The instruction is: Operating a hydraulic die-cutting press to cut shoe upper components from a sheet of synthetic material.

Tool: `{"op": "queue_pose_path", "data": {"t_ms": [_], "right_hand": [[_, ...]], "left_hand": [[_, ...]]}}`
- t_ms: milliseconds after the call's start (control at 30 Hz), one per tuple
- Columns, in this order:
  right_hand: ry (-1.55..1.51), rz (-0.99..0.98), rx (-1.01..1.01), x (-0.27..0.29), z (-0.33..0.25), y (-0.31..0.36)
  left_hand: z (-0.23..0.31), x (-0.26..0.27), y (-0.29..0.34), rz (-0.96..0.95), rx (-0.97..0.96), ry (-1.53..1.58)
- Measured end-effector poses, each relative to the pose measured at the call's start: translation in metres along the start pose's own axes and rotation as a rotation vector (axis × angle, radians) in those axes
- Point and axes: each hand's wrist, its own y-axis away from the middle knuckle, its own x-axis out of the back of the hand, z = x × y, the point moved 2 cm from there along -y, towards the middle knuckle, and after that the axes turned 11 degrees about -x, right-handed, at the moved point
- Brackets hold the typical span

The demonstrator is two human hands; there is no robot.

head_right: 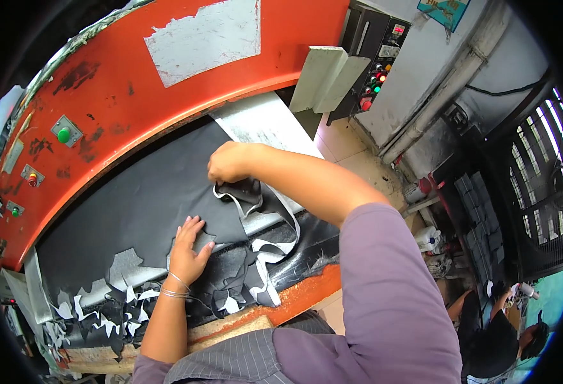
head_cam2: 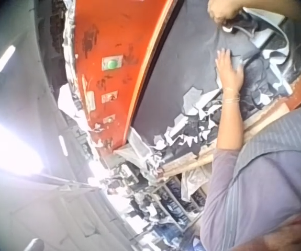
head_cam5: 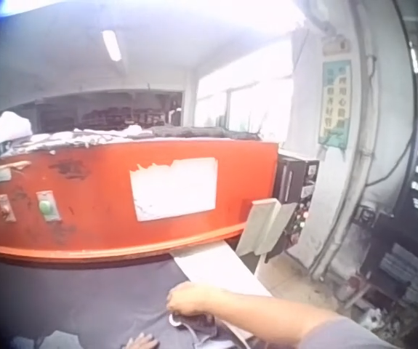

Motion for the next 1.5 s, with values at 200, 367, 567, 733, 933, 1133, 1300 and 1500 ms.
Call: {"op": "queue_pose_path", "data": {"t_ms": [200, 367, 567, 733, 933, 1133, 1300, 1500], "right_hand": [[-0.386, 0.19, -0.837, -0.019, -0.011, 0.072], [-0.616, 0.428, -1.089, -0.048, -0.031, 0.099], [-0.465, 0.473, -0.817, -0.065, -0.055, 0.13], [-0.469, 0.551, -0.79, -0.069, -0.045, 0.138], [-0.623, 0.549, -0.706, -0.064, -0.039, 0.139], [-0.565, 0.535, -0.623, -0.051, -0.022, 0.127], [-0.467, 0.529, -0.718, -0.042, -0.057, 0.112], [-0.59, 0.686, -0.681, -0.023, -0.057, 0.113]], "left_hand": [[-0.002, -0.003, -0.002, 0.075, 0.092, 0.156], [0.015, -0.025, -0.045, 0.078, 0.154, 0.205], [0.011, -0.04, -0.081, 0.057, 0.086, -0.027], [0.018, -0.04, -0.087, 0.001, 0.067, -0.108], [0.019, -0.035, -0.086, -0.001, 0.054, -0.119], [0.016, -0.038, -0.09, 0.056, 0.124, 0.009], [0.011, -0.039, -0.082, 0.216, 0.113, 0.102], [0.014, -0.029, -0.052, 0.235, 0.105, 0.187]]}}
